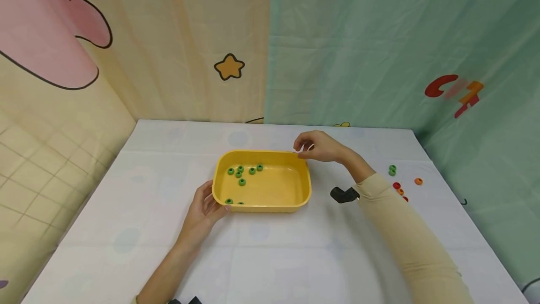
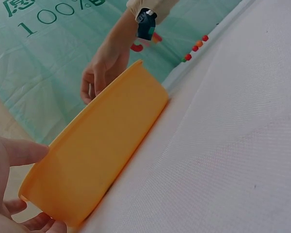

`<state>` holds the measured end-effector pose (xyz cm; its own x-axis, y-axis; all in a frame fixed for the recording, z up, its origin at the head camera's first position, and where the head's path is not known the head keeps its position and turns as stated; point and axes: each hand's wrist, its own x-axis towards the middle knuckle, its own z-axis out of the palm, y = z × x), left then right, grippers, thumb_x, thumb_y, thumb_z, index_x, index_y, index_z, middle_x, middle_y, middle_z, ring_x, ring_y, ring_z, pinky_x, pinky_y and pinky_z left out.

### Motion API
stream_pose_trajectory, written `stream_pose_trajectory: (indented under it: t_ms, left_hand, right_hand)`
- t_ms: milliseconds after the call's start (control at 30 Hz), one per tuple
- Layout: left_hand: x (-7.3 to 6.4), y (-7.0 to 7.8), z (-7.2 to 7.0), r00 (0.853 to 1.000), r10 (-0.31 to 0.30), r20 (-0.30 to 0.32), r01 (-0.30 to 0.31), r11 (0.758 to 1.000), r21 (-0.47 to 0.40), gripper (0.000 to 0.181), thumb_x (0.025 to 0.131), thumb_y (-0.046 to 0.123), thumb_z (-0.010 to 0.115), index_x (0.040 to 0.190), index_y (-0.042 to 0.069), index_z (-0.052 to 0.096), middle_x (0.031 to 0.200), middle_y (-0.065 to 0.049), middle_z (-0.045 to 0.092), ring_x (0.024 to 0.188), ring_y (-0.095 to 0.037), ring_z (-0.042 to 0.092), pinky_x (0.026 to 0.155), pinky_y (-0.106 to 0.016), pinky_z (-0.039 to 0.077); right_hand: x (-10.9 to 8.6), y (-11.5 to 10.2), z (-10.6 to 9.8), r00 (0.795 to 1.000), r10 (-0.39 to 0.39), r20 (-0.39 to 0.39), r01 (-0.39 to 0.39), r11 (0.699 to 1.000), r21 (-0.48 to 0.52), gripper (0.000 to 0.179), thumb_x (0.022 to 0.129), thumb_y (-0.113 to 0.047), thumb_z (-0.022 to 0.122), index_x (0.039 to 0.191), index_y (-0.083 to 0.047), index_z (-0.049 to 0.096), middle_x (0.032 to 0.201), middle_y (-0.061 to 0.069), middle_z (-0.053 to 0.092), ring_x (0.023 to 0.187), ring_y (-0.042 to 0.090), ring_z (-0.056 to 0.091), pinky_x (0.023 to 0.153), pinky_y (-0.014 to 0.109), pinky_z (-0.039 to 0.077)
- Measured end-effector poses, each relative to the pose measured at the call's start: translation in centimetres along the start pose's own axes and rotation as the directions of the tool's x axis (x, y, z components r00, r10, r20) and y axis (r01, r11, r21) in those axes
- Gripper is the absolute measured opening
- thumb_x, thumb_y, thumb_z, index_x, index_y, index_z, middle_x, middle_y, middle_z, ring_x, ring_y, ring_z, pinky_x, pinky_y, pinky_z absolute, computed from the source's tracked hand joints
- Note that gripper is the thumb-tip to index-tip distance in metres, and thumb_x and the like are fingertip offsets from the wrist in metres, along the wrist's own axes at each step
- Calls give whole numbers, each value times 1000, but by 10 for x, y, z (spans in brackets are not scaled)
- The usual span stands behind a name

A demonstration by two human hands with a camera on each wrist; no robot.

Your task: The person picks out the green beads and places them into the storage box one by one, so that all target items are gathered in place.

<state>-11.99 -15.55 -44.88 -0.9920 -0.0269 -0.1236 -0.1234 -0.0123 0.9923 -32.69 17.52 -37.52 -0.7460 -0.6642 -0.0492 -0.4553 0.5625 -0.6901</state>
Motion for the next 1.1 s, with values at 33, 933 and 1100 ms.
stream_pose_trajectory:
  t_ms: [33, 933, 1100]
  left_hand:
    - [0, 0, 0, 1000, 0, 0, 0, 1000, -1, 83, 94, 6, 75, 160, 13, 25, 162, -9, 28, 151, -26, 28, 116, -28, 33]
    - [5, -1, 2, 1000, 13, 5, -13, 1000, 7, 82, 94, 4, 73, 160, 11, 24, 163, -10, 27, 151, -27, 28, 116, -29, 32]
    - [4, -1, 3, 1000, 14, 6, -14, 1000, 6, 82, 94, 4, 73, 160, 11, 24, 162, -10, 28, 151, -27, 28, 116, -29, 32]
  right_hand:
    - [-2, 2, -1, 1000, 1, -1, -1, 1000, 0, 20, 93, -7, 76, 110, 1, 70, 101, 6, 68, 93, 24, 64, 93, 40, 57]
    - [-58, 76, -30, 966, 219, -141, -218, 976, 20, 23, 96, -8, 73, 116, 1, 68, 115, 14, 67, 104, 30, 59, 91, 43, 54]
    - [-72, 88, -34, 956, 248, -157, -246, 969, 34, 25, 96, -9, 72, 118, 2, 67, 118, 15, 67, 108, 30, 59, 92, 45, 50]
